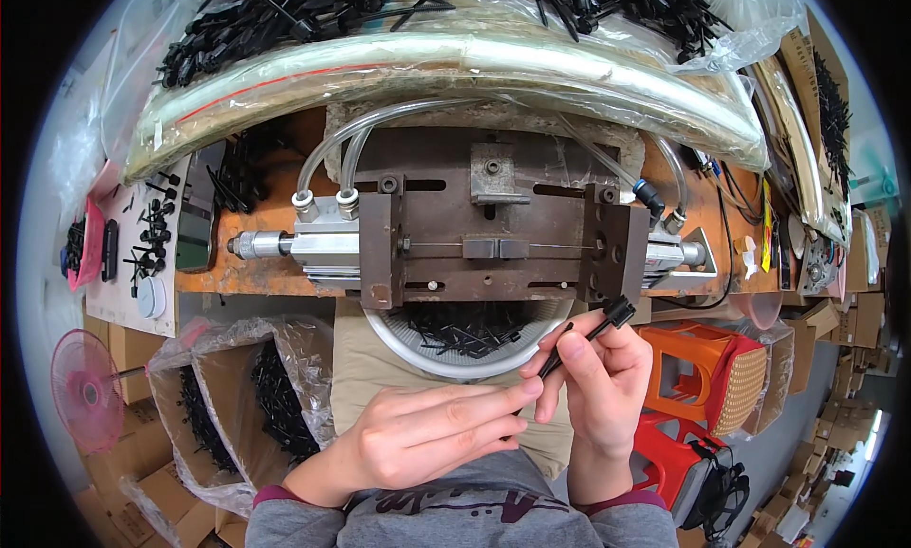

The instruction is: Assembling small black plastic components using a pneumatic press machine at a workbench.

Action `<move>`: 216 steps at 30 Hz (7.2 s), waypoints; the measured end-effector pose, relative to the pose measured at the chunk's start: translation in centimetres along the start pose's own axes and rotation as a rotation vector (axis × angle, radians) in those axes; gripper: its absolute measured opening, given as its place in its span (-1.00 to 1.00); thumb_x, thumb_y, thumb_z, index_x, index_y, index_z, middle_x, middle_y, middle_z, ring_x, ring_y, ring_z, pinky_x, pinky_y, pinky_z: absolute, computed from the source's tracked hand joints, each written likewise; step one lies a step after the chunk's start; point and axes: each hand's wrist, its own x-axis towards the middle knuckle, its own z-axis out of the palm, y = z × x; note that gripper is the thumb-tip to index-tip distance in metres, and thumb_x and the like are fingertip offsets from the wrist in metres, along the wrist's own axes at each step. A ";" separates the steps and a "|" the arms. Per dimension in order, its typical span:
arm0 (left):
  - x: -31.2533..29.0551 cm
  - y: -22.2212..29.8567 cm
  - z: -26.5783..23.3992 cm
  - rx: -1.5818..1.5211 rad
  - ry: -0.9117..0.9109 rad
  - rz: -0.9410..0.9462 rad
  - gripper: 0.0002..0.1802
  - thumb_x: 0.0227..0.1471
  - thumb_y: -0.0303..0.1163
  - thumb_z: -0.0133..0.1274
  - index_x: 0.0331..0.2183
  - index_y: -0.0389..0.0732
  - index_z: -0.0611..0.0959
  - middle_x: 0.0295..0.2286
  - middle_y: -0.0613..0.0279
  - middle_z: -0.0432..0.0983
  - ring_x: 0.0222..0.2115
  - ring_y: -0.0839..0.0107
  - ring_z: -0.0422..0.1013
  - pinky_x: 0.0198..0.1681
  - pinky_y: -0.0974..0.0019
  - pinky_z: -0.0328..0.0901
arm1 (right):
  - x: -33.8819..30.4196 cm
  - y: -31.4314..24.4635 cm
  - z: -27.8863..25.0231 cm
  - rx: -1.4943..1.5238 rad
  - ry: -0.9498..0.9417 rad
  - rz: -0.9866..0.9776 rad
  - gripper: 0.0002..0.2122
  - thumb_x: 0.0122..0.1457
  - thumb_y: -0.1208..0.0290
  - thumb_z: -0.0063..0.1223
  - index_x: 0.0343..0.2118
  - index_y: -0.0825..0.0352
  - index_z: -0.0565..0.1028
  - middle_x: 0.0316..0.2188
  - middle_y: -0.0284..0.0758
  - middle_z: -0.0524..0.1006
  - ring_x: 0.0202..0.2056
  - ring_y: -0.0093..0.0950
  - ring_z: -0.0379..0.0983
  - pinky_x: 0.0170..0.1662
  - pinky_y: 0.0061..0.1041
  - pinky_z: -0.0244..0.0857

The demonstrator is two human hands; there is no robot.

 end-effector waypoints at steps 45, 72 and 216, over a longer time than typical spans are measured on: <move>3.0 -3.2 1.6 0.703 0.103 -0.064 -0.76 -0.26 -0.42 0.32 -0.40 -0.21 0.69 -0.09 0.19 0.57 -0.69 0.50 0.37 -0.60 0.49 0.25 | -1.4 -0.5 -1.3 -0.669 -0.140 -0.590 -0.63 -0.20 0.51 0.45 -0.29 0.42 0.53 -0.14 -0.02 0.53 -0.22 -0.23 0.58 -0.13 -0.35 0.47; -1.6 -2.0 -0.8 0.307 -0.169 -0.186 -0.75 -0.24 -0.32 0.33 -0.42 -0.18 0.69 -0.21 0.23 0.62 -0.58 0.36 0.51 -0.51 0.38 0.40 | 2.4 2.7 0.3 -1.320 -0.118 -0.769 -0.78 -0.17 0.60 0.27 -0.38 0.41 0.54 -0.07 -0.13 0.56 -0.48 -0.43 0.52 -0.37 -0.55 0.36; 3.1 -2.2 0.9 0.701 -0.005 -0.143 -0.74 -0.20 -0.48 0.26 -0.32 -0.19 0.67 -0.04 0.19 0.54 -0.72 0.46 0.33 -0.58 0.47 0.27 | 1.2 1.0 -2.3 -1.208 0.059 -1.158 -0.78 -0.13 0.55 0.32 -0.33 0.38 0.64 -0.30 -0.24 0.57 -0.45 -0.47 0.51 -0.45 -0.58 0.40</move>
